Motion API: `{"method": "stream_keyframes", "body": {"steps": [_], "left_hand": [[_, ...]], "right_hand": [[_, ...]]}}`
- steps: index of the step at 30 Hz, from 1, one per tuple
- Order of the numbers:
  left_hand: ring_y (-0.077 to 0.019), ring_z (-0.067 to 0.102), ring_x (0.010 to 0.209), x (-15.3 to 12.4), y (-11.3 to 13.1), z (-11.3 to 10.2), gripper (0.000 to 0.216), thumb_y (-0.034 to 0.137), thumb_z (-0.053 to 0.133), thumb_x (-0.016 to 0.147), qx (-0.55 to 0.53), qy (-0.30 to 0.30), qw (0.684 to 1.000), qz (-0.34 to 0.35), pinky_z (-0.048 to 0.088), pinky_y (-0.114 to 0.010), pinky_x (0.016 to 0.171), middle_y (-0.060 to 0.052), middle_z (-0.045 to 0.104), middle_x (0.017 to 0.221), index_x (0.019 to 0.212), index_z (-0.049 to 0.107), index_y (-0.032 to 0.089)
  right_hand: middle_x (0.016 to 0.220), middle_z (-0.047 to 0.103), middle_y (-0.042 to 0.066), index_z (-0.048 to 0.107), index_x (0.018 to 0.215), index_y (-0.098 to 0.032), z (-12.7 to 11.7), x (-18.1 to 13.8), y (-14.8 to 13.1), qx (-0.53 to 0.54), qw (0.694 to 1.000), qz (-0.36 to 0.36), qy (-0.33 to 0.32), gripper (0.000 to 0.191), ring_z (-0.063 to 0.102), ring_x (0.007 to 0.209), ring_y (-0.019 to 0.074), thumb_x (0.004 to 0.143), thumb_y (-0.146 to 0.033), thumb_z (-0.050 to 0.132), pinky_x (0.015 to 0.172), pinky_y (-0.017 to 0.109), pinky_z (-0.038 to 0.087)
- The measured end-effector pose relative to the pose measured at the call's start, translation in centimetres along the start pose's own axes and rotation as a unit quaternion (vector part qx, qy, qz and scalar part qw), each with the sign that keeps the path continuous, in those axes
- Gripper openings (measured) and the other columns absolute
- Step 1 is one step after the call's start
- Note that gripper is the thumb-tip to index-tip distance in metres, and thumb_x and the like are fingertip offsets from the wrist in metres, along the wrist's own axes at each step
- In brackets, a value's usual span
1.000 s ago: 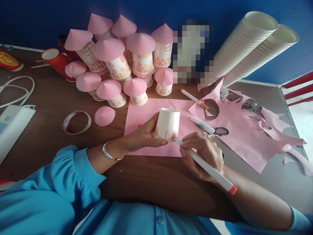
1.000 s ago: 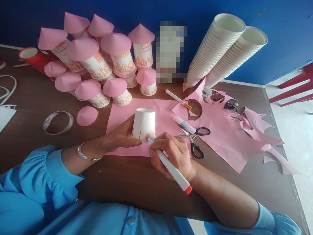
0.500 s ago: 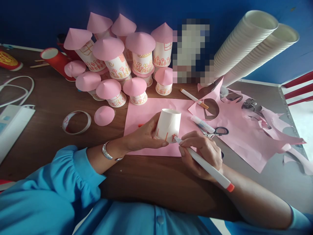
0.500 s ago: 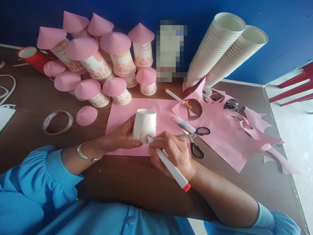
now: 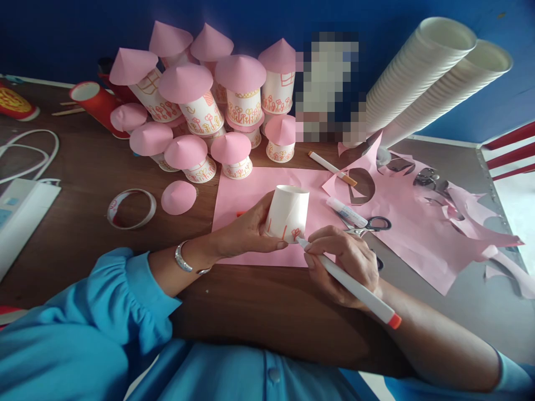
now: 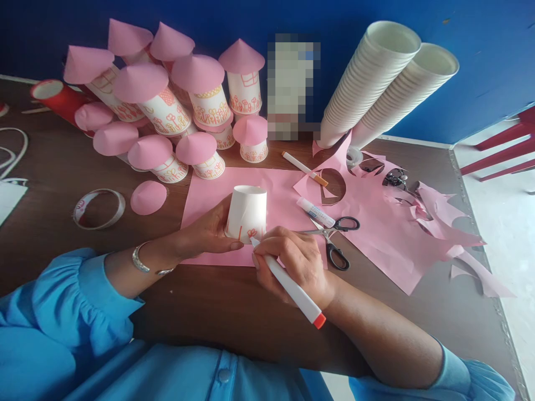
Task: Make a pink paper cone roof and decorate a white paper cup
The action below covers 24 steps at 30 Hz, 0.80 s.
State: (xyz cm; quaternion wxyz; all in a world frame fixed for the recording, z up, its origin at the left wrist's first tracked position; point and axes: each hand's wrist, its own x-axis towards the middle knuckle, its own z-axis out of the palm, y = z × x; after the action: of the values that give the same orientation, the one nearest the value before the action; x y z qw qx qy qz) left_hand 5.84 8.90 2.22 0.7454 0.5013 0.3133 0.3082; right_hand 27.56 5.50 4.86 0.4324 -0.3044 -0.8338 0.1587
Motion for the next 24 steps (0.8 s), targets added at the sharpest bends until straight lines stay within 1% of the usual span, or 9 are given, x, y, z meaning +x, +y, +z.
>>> {"method": "stream_keyframes", "body": {"steps": [5,8,12,15,17,19,22,24], "left_hand": [[-0.0228,0.060,0.106,0.0,0.0,-0.1,0.080,0.033,0.087,0.077,-0.030,-0.009,0.999,0.004,0.050,-0.036,0.091,-0.006,0.062,0.114,0.143,0.042,0.025],[-0.0245,0.062,0.108,0.0,-0.1,-0.1,0.077,0.033,0.087,0.077,-0.029,0.001,1.000,0.004,0.050,-0.037,0.091,-0.007,0.064,0.117,0.141,0.046,0.025],[-0.0291,0.063,0.116,0.0,-0.1,-0.1,0.075,0.033,0.087,0.077,-0.041,0.007,0.999,0.012,0.050,-0.042,0.096,-0.010,0.067,0.127,0.141,0.049,0.024],[-0.0303,0.064,0.122,0.1,-0.3,-0.2,0.069,0.029,0.084,0.080,-0.088,-0.022,0.996,0.027,0.050,-0.046,0.103,-0.011,0.067,0.131,0.140,0.049,0.025],[-0.0300,0.065,0.123,0.1,-0.5,-0.3,0.064,0.026,0.082,0.082,-0.106,-0.041,0.993,0.041,0.048,-0.049,0.107,-0.012,0.069,0.131,0.138,0.051,0.025],[-0.0297,0.066,0.121,0.1,-0.7,-0.4,0.060,0.026,0.081,0.083,-0.111,-0.053,0.991,0.049,0.047,-0.049,0.108,-0.012,0.070,0.128,0.136,0.053,0.024],[-0.0275,0.068,0.115,0.0,-0.9,-0.6,0.061,0.027,0.083,0.082,-0.112,-0.055,0.991,0.040,0.049,-0.046,0.102,-0.010,0.071,0.122,0.135,0.054,0.023],[-0.0251,0.068,0.107,0.0,-0.9,-0.5,0.069,0.026,0.089,0.075,-0.109,-0.047,0.993,0.023,0.051,-0.041,0.093,-0.007,0.072,0.113,0.135,0.054,0.025]], "right_hand": [[0.072,0.065,-0.001,0.057,0.099,-0.022,-0.1,0.0,-0.1,0.003,1.000,0.002,0.000,0.022,0.068,0.059,0.0145,0.086,-0.004,0.059,0.050,0.023,0.049],[0.073,0.065,0.000,0.057,0.100,-0.022,-0.2,-0.1,-0.1,0.017,1.000,0.011,0.002,0.023,0.068,0.060,0.0145,0.086,-0.004,0.060,0.049,0.023,0.049],[0.077,0.064,0.001,0.059,0.103,-0.021,-0.1,-0.4,0.2,0.057,0.997,0.006,0.042,0.022,0.068,0.067,0.0166,0.088,-0.006,0.063,0.053,0.026,0.053],[0.082,0.065,0.002,0.060,0.108,-0.022,0.2,-0.8,0.5,0.087,0.993,0.047,0.069,0.022,0.070,0.077,0.0201,0.090,-0.010,0.065,0.064,0.032,0.058],[0.085,0.065,0.003,0.059,0.111,-0.022,0.5,-1.0,0.6,0.117,0.987,0.086,0.073,0.019,0.070,0.079,0.0209,0.094,-0.015,0.064,0.069,0.037,0.060],[0.089,0.066,0.004,0.059,0.112,-0.022,0.7,-1.1,0.5,0.147,0.981,0.105,0.073,0.014,0.070,0.079,0.0207,0.099,-0.020,0.062,0.071,0.039,0.060],[0.095,0.066,0.005,0.058,0.113,-0.022,0.8,-1.2,0.2,0.180,0.976,0.114,0.054,0.011,0.072,0.081,0.0202,0.103,-0.025,0.059,0.071,0.039,0.061],[0.097,0.066,0.006,0.057,0.114,-0.021,0.8,-1.2,0.0,0.196,0.974,0.110,0.036,0.011,0.073,0.083,0.0205,0.103,-0.025,0.059,0.071,0.039,0.061]]}}
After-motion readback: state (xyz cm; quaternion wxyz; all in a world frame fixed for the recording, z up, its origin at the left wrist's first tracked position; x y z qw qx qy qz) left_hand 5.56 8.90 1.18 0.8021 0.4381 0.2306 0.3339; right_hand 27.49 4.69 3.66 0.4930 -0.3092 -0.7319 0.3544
